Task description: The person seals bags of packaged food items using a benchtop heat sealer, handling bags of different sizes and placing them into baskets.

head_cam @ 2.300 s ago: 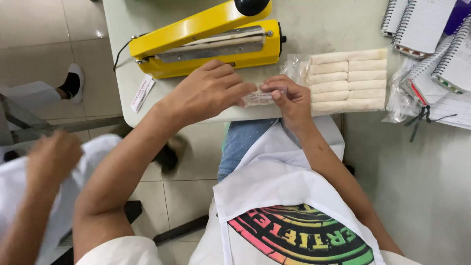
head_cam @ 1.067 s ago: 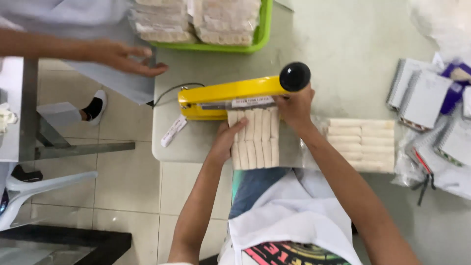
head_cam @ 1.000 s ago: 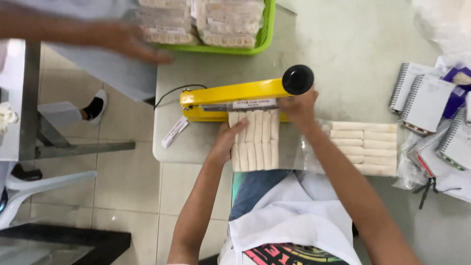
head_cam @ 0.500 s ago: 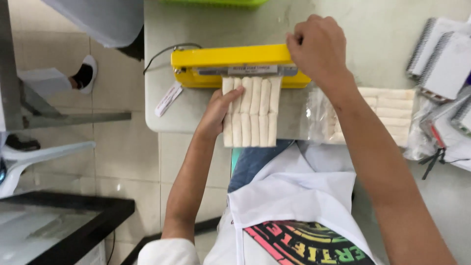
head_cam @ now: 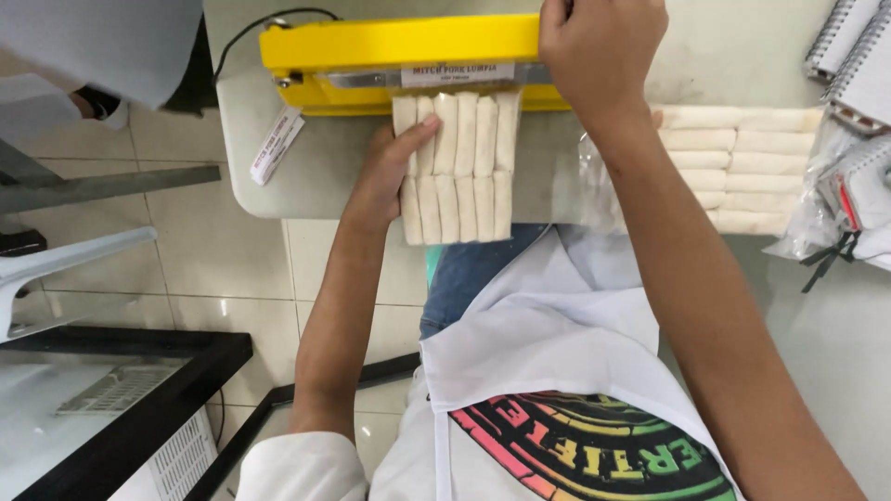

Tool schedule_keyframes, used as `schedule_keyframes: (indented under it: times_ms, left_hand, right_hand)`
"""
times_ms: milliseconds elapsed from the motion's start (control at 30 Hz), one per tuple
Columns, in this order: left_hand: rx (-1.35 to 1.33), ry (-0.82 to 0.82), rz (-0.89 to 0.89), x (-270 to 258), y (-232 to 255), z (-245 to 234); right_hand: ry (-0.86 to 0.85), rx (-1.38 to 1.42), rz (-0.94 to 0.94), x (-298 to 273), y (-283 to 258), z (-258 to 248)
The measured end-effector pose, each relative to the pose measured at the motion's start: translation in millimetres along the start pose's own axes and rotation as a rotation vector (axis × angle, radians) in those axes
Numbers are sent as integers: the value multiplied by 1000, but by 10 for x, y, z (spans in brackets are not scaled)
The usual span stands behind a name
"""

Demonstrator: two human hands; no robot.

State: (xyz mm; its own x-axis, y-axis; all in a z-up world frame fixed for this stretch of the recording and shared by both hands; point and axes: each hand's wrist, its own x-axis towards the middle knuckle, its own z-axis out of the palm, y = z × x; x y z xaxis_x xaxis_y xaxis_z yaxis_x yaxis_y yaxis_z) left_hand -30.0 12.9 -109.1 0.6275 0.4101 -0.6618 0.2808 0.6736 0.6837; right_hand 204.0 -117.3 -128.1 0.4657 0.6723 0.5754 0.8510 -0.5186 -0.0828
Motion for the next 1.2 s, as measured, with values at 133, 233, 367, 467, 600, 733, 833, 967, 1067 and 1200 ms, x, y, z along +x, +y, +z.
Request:
schedule_keyframes:
  times_ms: [133, 233, 367, 467, 600, 733, 833, 967, 1067, 1200]
  left_hand:
    - [-37, -49, -9, 82, -59, -36]
    - [-60, -32, -22, 125, -71, -60]
    - [-20, -63, -39, 188, -90, -108]
    - [-39, -62, -40, 187, -95, -107]
    - [-28, -59, -7, 171, -113, -95]
    - [-45, -125, 91, 170, -224, -163]
    - [315, -189, 287, -135, -65, 25]
    - [648, -409, 869, -441, 297, 855]
    - [782, -400, 1179, -259, 454, 1706]
    - [1036, -226, 1453, 796, 311, 2655]
  right_hand:
    - [-83, -21, 78, -17, 9, 42]
    - [-39, 39, 49, 47, -56, -38]
    - [36, 131, 50, 120, -116, -125]
    - [-15, 273, 118, 96, -58, -109]
    - [-104, 520, 54, 263, -15, -486]
    - [-122, 708, -75, 360, -145, -1373]
    - [-34, 756, 40, -399, -2, -1517]
    - [48, 355, 234, -1844, 118, -1255]
    - [-43, 107, 249, -2123, -133, -1201]
    - [43, -149, 238, -2128, -217, -1032]
